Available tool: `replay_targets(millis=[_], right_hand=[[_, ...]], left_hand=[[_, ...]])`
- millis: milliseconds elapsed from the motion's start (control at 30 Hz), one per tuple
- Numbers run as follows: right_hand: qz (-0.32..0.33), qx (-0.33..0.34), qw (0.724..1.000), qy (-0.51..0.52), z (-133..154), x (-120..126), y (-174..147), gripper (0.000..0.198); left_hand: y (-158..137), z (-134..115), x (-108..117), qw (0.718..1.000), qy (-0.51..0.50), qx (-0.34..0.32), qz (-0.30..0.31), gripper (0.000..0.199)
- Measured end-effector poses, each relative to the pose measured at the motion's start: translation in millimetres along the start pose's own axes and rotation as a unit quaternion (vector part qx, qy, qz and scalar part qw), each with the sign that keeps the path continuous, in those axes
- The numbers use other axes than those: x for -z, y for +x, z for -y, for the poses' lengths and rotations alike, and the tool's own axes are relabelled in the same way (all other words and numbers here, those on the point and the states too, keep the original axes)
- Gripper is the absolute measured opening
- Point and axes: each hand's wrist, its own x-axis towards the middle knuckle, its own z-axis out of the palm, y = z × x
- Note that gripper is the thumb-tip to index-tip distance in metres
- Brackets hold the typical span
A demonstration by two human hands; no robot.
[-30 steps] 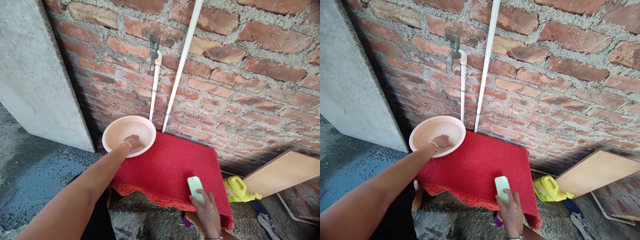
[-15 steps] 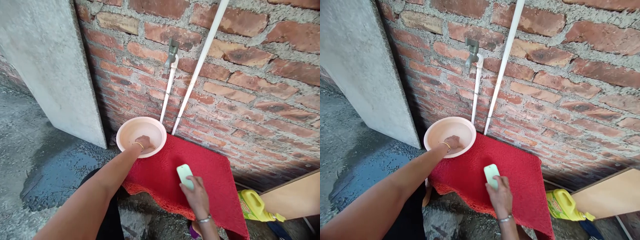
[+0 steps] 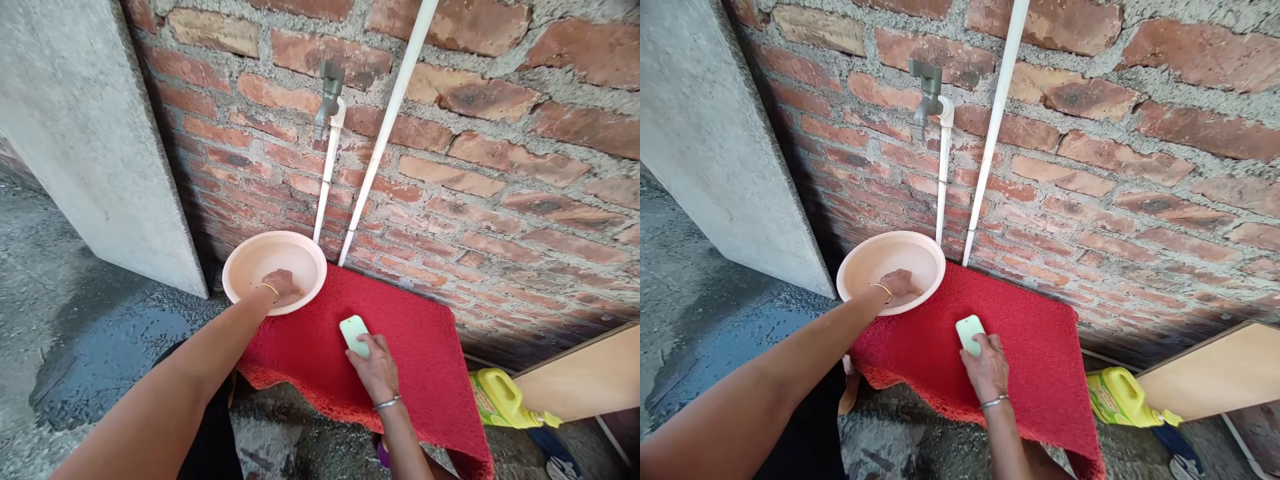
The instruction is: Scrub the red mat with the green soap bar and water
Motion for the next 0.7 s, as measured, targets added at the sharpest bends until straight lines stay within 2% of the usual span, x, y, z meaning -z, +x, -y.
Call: replay_targets(millis=[67,167,267,367,433,500,600,700], right_hand=[[-0.026,-0.065,0.998,0.004,-44.4,15.6,-7.5,0.028],[-0.072,-0.164,0.984,0.006,-118.8,44.6,-26.2,0.041],[-0.121,-0.231,0.965,-0.008,-186.7,73.8,-49.7,0.05],[-0.15,-0.268,0.951,-0.021,-222.9,91.4,-65.2,0.045],[-0.152,-0.257,0.954,-0.014,-218.9,91.6,-64.8,0.044],[-0.143,-0.228,0.963,-0.004,-191.4,82.2,-55.4,0.047],[-0.097,-0.172,0.98,0.014,-118.7,55.5,-32.5,0.045],[-0.024,-0.077,0.996,0.03,-35.4,25.5,-11.8,0.032]], left_hand=[[-0.6,0.0,-0.2,1.0,-0.001,-0.001,-0.005,0.085],[-2.2,-0.5,-0.4,1.0,-0.002,-0.005,-0.013,0.082],[-3.8,-1.1,-0.2,1.0,-0.004,-0.007,-0.019,0.082],[-4.4,-1.6,0.3,1.0,-0.006,-0.009,-0.02,0.081],[-4.1,-2.0,0.6,1.0,-0.007,-0.008,-0.018,0.08],[-3.5,-2.5,0.8,1.0,-0.007,-0.005,-0.013,0.082],[-2.7,-3.3,0.8,1.0,-0.005,0.001,-0.005,0.087],[-2.5,-3.8,0.7,1.0,-0.001,0.006,0.001,0.085]])
